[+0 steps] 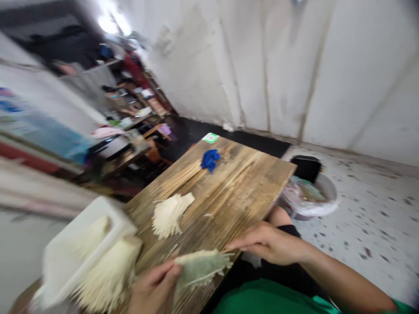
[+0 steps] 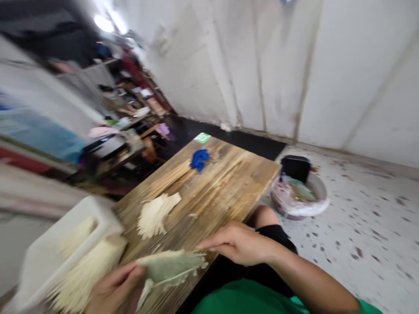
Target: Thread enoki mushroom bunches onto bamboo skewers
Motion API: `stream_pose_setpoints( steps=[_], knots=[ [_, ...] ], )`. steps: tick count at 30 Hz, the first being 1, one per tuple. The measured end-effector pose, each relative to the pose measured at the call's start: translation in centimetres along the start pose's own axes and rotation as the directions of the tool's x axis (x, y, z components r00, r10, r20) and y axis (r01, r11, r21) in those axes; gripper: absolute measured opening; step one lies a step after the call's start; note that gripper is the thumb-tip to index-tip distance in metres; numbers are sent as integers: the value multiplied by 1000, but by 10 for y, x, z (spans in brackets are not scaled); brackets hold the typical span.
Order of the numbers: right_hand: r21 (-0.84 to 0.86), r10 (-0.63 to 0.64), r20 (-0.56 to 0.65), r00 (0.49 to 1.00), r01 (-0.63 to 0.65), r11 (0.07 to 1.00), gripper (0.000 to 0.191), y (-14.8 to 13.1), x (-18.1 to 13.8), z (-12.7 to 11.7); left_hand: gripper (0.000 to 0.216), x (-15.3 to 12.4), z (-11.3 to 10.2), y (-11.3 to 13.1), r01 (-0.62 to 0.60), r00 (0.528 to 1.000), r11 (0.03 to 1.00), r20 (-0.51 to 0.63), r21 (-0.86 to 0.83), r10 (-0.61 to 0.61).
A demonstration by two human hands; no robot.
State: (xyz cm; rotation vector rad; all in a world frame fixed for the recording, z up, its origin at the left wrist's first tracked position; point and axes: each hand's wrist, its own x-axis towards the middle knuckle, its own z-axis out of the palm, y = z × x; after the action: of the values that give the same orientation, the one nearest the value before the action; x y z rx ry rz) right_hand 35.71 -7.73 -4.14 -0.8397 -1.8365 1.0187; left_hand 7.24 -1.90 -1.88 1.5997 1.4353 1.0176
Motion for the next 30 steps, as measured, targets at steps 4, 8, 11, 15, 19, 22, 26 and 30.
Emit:
stream_pose_setpoints(
  steps=[4, 8, 11, 15, 19, 22, 26, 30],
  knots=[
    [-10, 59, 54, 997, -58, 998, 34, -2, 4, 4, 35, -5, 6, -8, 20, 998, 984, 58, -179, -10],
    [-55, 135, 104, 985, -130, 990, 32, -8, 7, 12, 29, -15, 1, -17, 59, 992, 933, 128, -355, -14],
    [-77, 162, 117, 980, -154, 985, 31, -13, 12, 20, 25, -21, -6, -17, 83, 987, 897, 161, -435, -13],
    [-108, 189, 110, 976, -177, 978, 31, -20, 19, 30, 22, -27, -15, -12, 90, 991, 861, 132, -501, -27],
    [-132, 189, 123, 974, -173, 976, 32, -24, 22, 36, 23, -33, -23, -11, 109, 986, 840, 167, -532, -22],
    [-138, 187, 133, 973, -169, 976, 32, -25, 24, 40, 24, -37, -26, -12, 122, 985, 825, 166, -551, -35],
    [-152, 174, 128, 976, -154, 976, 32, -26, 24, 46, 20, -41, -25, -10, 127, 982, 812, 189, -570, -21],
    [-159, 185, 95, 978, -169, 973, 33, -25, 26, 51, 17, -41, -23, -6, 96, 981, 821, 194, -563, 18]
  ],
)
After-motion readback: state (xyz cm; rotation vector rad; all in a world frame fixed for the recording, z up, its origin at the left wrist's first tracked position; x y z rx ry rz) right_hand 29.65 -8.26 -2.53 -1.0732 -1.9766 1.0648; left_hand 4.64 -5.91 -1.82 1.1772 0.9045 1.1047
